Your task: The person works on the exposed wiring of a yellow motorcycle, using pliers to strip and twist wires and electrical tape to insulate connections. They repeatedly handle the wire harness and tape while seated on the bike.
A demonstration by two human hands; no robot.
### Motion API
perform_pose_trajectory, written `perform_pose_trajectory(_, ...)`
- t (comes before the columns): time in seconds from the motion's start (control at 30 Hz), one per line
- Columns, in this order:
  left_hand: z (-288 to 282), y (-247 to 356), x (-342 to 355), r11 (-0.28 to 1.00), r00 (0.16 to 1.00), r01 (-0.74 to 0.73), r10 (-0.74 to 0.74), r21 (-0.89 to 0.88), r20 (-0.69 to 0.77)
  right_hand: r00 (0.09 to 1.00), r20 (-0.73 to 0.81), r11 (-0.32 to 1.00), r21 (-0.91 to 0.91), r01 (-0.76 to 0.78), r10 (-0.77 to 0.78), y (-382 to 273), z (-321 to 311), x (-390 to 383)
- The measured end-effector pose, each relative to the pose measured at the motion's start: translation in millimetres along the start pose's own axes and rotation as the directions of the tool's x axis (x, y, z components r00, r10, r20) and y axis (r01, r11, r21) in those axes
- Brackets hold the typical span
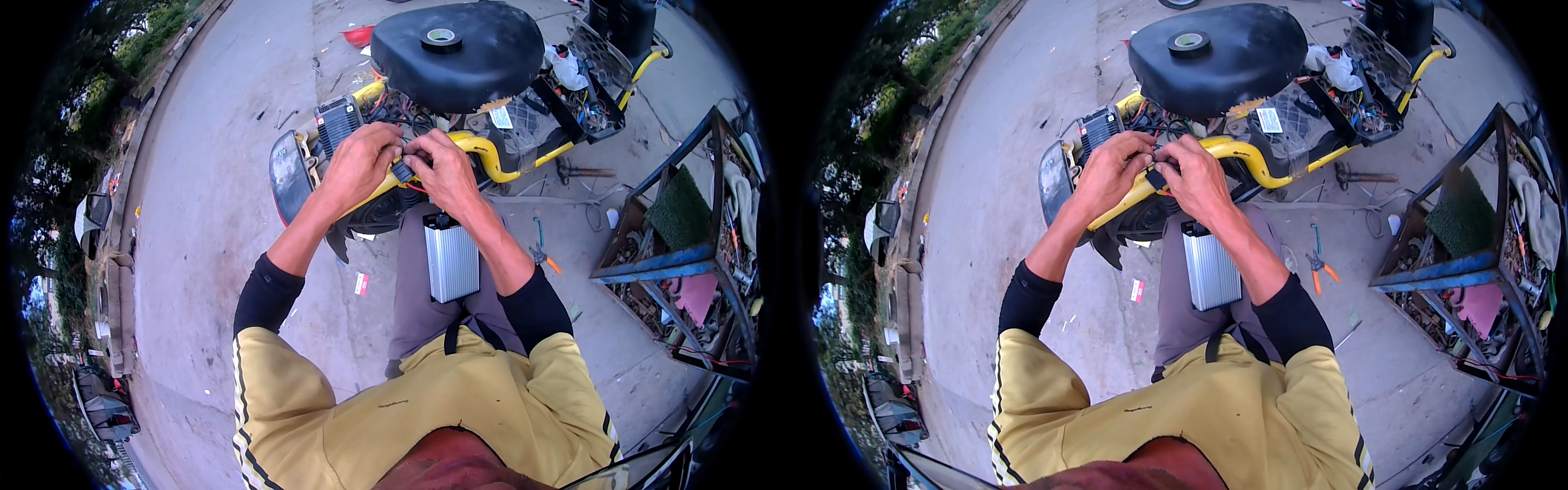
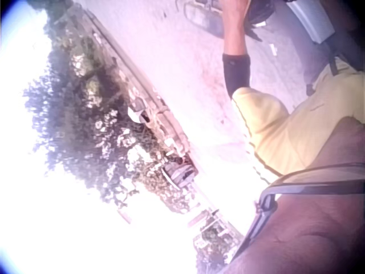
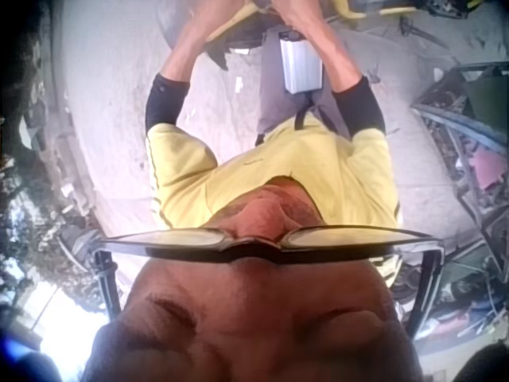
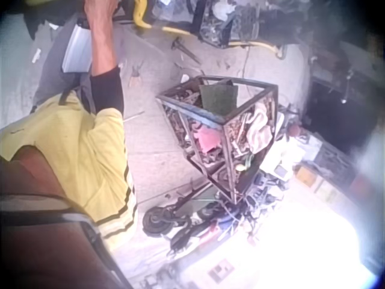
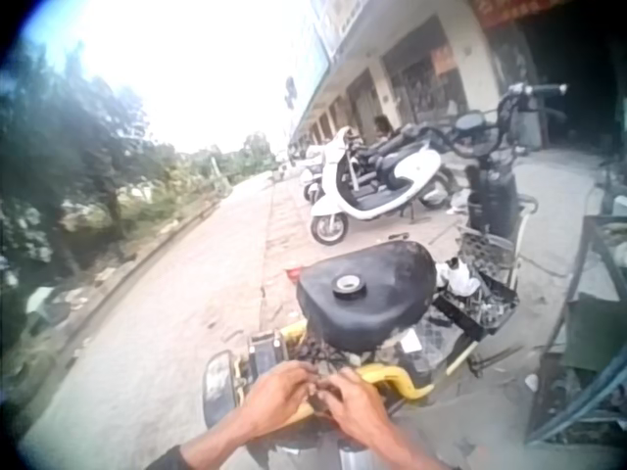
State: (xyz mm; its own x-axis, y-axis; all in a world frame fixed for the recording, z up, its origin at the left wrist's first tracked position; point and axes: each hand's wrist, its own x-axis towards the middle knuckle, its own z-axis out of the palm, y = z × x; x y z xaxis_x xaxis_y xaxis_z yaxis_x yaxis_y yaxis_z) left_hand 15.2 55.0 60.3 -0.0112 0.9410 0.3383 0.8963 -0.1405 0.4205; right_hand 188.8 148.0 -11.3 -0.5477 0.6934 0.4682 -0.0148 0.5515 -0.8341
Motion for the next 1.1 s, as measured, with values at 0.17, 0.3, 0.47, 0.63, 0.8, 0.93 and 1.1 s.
perform_pose_trajectory(0.17,1,-3,9,0.983,0.989,0.147,-0.143,-0.112,0.037,0.998,-0.047,0.999,-0.029,0.028,-0.029,-4,3,-1)
perform_pose_trajectory(0.3,4,-5,16,0.998,0.998,0.067,-0.067,0.001,0.022,0.997,-0.068,0.999,-0.04,0.029,-0.032,2,4,0)
perform_pose_trajectory(0.47,11,-8,13,0.998,0.998,0.063,-0.064,-0.029,-0.022,0.999,-0.043,0.999,-0.018,-0.027,0.026,4,5,-1)
perform_pose_trajectory(0.63,12,-2,6,0.994,0.995,0.045,-0.053,-0.101,-0.081,0.997,-0.021,0.997,-0.005,-0.072,0.072,7,7,-2)
perform_pose_trajectory(0.8,16,-10,-10,0.986,0.978,-0.168,0.17,0.02,-0.121,0.995,0.003,0.995,-0.005,-0.102,0.102,4,7,-1)
perform_pose_trajectory(0.93,12,-7,-11,0.995,0.994,-0.101,0.101,0.009,-0.052,0.986,0.012,0.98,0.11,-0.164,0.164,7,10,-3)
perform_pose_trajectory(1.1,11,-2,-5,0.995,0.998,-0.063,0.064,0.077,-0.018,0.998,-0.028,0.997,-0.051,-0.056,0.055,2,10,-3)
